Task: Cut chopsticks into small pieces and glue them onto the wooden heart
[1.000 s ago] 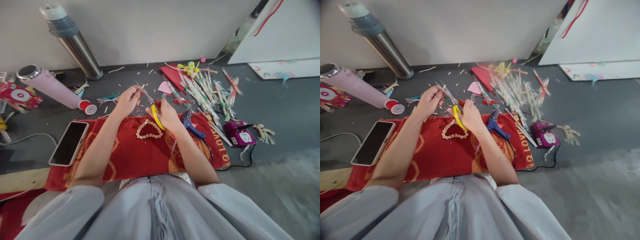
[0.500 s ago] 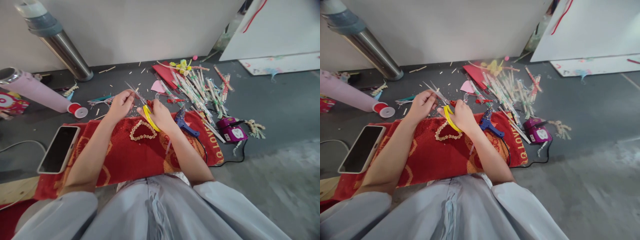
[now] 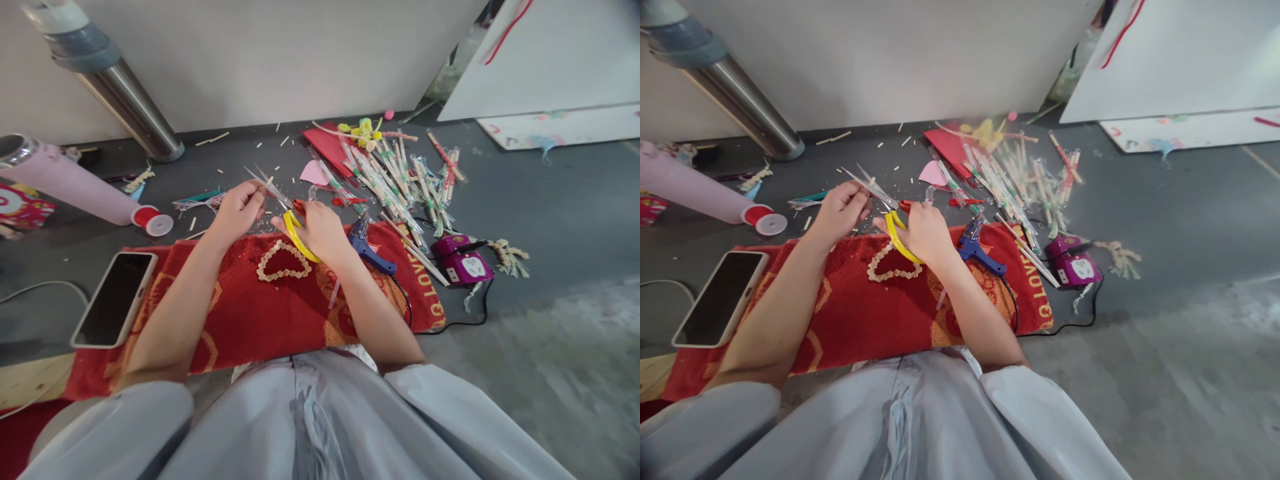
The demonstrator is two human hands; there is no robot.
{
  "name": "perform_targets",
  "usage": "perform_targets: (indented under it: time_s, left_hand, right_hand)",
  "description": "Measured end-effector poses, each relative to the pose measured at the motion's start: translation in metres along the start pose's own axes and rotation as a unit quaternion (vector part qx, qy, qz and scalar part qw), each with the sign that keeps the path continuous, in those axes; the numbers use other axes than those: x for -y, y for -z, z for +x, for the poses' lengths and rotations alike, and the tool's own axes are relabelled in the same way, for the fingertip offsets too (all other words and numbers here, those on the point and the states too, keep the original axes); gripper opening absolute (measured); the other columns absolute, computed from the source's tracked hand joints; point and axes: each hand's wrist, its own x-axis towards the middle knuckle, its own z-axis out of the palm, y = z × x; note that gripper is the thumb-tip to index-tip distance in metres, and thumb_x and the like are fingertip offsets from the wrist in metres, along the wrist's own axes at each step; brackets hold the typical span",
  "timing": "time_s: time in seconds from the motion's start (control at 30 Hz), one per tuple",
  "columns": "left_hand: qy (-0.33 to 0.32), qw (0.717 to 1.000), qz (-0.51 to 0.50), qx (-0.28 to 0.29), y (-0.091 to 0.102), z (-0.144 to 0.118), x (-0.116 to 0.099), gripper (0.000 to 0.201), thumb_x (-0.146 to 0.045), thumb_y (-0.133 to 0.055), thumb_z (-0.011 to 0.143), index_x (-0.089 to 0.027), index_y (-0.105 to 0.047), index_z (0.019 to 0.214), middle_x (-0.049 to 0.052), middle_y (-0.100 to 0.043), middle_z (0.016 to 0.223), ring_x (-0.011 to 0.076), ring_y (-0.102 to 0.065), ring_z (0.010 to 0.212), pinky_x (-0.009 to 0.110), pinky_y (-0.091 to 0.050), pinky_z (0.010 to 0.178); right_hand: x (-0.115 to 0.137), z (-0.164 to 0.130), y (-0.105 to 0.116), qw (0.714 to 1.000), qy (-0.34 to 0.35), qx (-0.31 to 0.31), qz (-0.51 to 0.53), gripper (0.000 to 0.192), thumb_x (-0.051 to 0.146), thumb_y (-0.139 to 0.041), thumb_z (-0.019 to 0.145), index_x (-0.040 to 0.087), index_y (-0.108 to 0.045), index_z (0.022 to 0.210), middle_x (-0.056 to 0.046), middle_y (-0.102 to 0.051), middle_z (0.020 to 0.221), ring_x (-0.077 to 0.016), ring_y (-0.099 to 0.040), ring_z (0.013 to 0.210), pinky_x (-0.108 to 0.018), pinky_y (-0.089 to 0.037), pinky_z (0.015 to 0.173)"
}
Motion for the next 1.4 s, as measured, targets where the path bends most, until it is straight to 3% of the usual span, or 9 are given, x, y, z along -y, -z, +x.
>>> perform_targets:
  time_s: [0.43,0.77,1.2,1.4]
  left_hand:
    - [-0.015,0.998,0.059,0.006,0.000,0.000,-0.005,0.036,-0.023,-0.040,0.090,-0.019,-0.043,0.054,-0.002,-0.045,0.050,0.0092,-0.041,0.049,0.024,-0.037,0.059]
    - [-0.008,0.997,0.078,-0.002,-0.005,0.002,0.016,0.023,-0.023,-0.044,0.089,-0.018,-0.053,0.069,-0.005,-0.044,0.046,0.0073,-0.037,0.042,0.020,-0.029,0.046]
    - [-0.043,0.996,0.082,-0.005,-0.002,0.003,0.028,0.029,-0.027,-0.046,0.092,-0.018,-0.048,0.064,-0.005,-0.043,0.046,0.0064,-0.036,0.043,0.020,-0.027,0.046]
    - [-0.040,0.999,0.022,0.000,-0.003,0.003,0.025,0.028,-0.033,-0.045,0.093,-0.018,-0.054,0.070,-0.006,-0.041,0.045,0.0066,-0.035,0.041,0.020,-0.030,0.045]
  right_hand:
    - [0.001,0.000,-0.001,0.999,0.009,0.015,-0.035,0.077,0.075,-0.041,0.084,0.004,-0.063,0.105,-0.023,-0.067,0.103,-0.0314,-0.064,0.100,-0.041,-0.046,0.092]
    - [0.007,0.000,-0.001,0.994,-0.017,0.049,-0.092,0.077,0.072,-0.032,0.090,0.004,-0.068,0.100,-0.021,-0.070,0.098,-0.0297,-0.068,0.094,-0.037,-0.049,0.085]
    - [0.007,0.005,-0.003,0.991,-0.025,0.085,-0.103,0.073,0.071,-0.034,0.090,0.007,-0.070,0.093,-0.021,-0.072,0.092,-0.0301,-0.070,0.088,-0.036,-0.049,0.077]
    - [0.003,0.004,-0.010,0.994,0.003,0.048,-0.102,0.075,0.070,-0.030,0.091,0.004,-0.066,0.100,-0.021,-0.070,0.096,-0.0297,-0.069,0.092,-0.036,-0.049,0.080]
